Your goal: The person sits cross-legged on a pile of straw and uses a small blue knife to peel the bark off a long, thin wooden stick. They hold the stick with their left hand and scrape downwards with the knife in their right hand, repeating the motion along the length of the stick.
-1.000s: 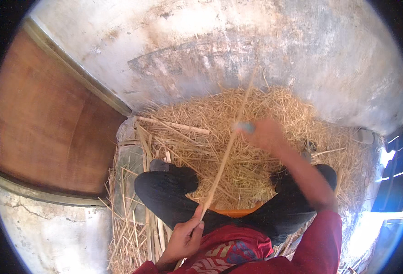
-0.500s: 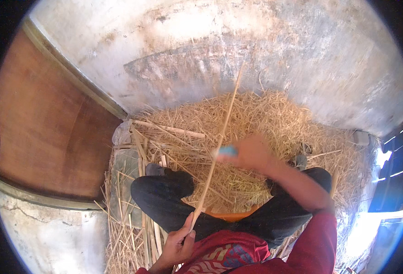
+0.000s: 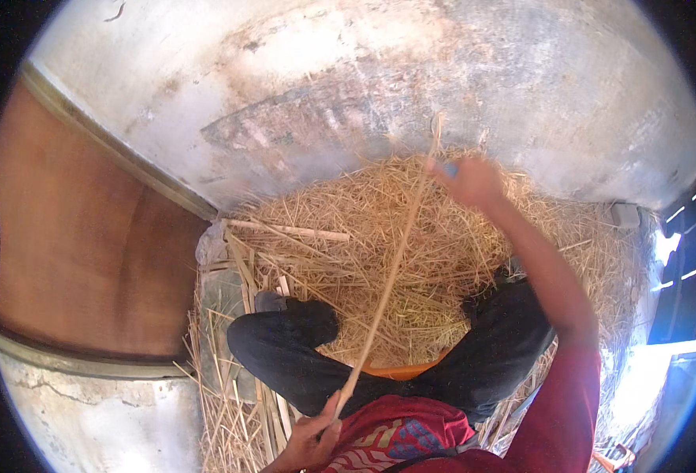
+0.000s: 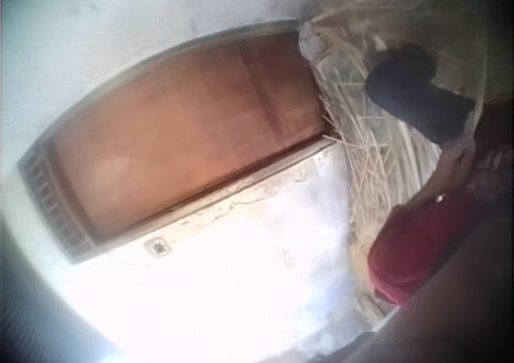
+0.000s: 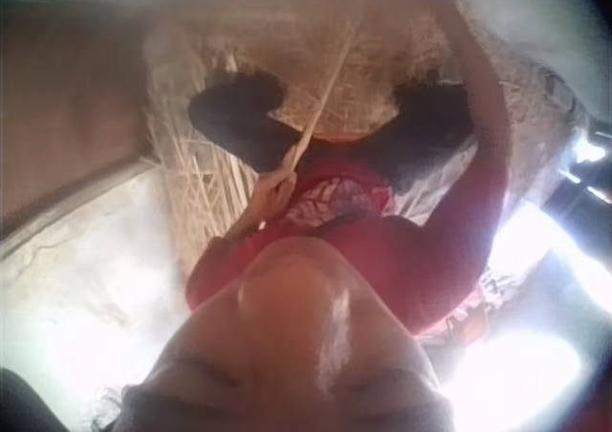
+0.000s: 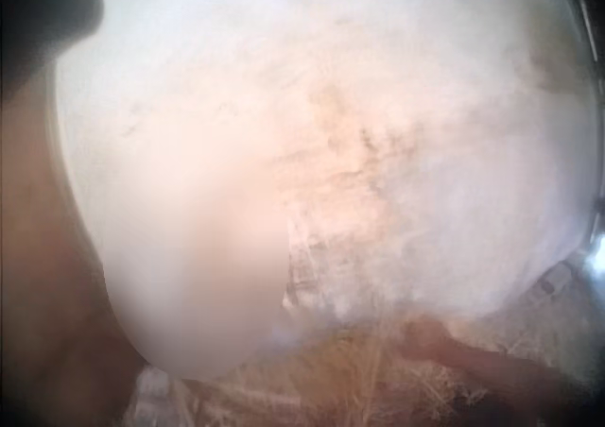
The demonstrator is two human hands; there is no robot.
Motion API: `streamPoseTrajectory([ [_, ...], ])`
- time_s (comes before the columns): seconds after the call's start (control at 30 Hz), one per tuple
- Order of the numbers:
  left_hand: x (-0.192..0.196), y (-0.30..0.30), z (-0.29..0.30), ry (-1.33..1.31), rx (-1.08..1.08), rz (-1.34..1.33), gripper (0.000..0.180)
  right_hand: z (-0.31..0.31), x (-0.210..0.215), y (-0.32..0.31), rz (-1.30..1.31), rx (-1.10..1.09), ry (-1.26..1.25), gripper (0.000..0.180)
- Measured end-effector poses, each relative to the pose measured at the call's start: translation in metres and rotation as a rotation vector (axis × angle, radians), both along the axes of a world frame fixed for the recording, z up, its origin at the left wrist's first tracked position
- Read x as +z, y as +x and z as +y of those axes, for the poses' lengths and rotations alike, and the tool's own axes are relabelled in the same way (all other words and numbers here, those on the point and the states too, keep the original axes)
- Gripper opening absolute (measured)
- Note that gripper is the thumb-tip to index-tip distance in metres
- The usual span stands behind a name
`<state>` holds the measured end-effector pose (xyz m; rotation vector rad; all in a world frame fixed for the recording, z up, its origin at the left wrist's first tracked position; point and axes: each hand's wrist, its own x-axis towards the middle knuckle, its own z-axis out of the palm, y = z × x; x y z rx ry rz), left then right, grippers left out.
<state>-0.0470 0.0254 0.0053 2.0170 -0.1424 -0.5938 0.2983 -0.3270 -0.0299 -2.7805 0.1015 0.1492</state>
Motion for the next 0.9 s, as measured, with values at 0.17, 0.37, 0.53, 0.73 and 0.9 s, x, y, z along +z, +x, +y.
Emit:
streamPoseTrajectory([
  [0.17,-0.008,-0.014,0.005,0.121,-0.114,0.133,0.039,-0.120,-0.008,0.062,-0.232,-0.429,0.003,0.091],
  [0.37,-0.015,-0.007,0.004,-0.435,0.344,0.273,0.048,-0.125,-0.072,0.028,0.000,-0.247,-0.043,0.094],
  [0.53,-0.016,0.038,-0.020,-0.880,0.565,0.478,0.047,0.014,0.026,-0.044,0.007,0.152,0.232,0.082],
  [0.73,-0.001,0.070,-0.038,-0.971,0.501,0.444,0.046,0.098,0.012,-0.131,-0.126,0.703,0.127,0.072],
  [0.9,0.002,0.074,-0.043,-0.893,0.514,0.378,0.047,0.087,-0.001,-0.086,-0.242,0.503,0.152,0.070],
])
